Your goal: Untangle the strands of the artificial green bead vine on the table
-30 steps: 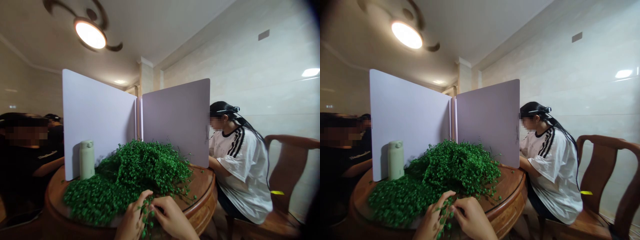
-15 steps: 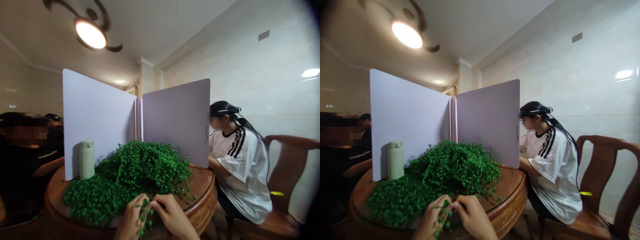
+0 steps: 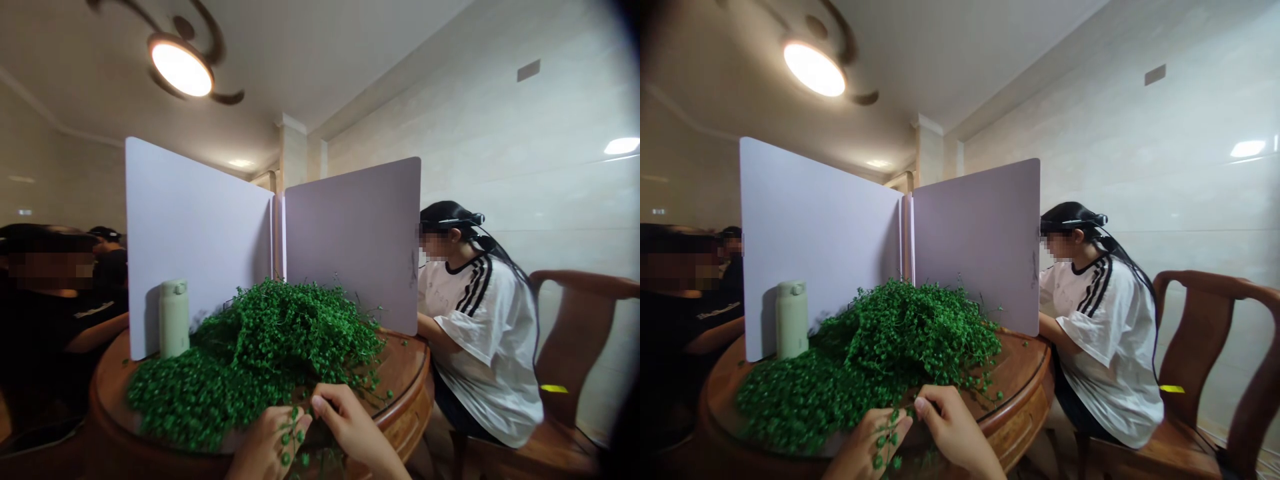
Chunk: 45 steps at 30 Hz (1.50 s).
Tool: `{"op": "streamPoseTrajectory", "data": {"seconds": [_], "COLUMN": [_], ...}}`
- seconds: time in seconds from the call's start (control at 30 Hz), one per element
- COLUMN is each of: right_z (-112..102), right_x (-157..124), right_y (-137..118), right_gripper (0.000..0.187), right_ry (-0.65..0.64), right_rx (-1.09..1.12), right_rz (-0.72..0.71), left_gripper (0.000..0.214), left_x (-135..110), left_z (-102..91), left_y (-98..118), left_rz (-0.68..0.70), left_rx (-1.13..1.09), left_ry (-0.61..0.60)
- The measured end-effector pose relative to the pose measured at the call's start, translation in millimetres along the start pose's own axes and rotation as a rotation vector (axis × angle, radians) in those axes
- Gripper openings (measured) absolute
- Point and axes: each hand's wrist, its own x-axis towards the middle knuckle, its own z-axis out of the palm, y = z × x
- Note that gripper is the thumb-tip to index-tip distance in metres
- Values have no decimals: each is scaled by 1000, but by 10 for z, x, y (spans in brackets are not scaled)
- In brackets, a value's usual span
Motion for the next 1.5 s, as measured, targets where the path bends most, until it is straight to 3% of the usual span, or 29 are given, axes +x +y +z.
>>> {"op": "streamPoseTrajectory", "data": {"seconds": [0.37, 0.57, 0.8, 0.97, 1.13, 1.37, 1.5], "right_z": [4, -42, -24, -35, -18, -5, 11], "right_x": [49, 144, 97, 64, 56, 30, 29], "right_y": [30, 221, 51, -9, -44, -160, -167], "right_gripper": [60, 63, 58, 46, 36, 31, 32], "right_ry": [44, 334, 82, 8, -1, -27, -16], "right_rx": [65, 185, -14, 30, 14, -51, -89], "right_rz": [56, 165, 91, 86, 82, 24, 43], "left_gripper": [52, 63, 55, 43, 41, 34, 24], "left_x": [-16, -39, 178, 203, 186, 106, 120], "left_z": [54, -107, -115, -69, 13, 44, 40], "left_y": [-232, -244, -216, -351, -411, -291, -251], "left_rz": [-129, -100, -126, -129, -18, 104, 142], "left_rx": [54, 91, 115, 148, 395, 556, 545], "left_ry": [20, 102, 234, 313, 377, 186, 189]}}
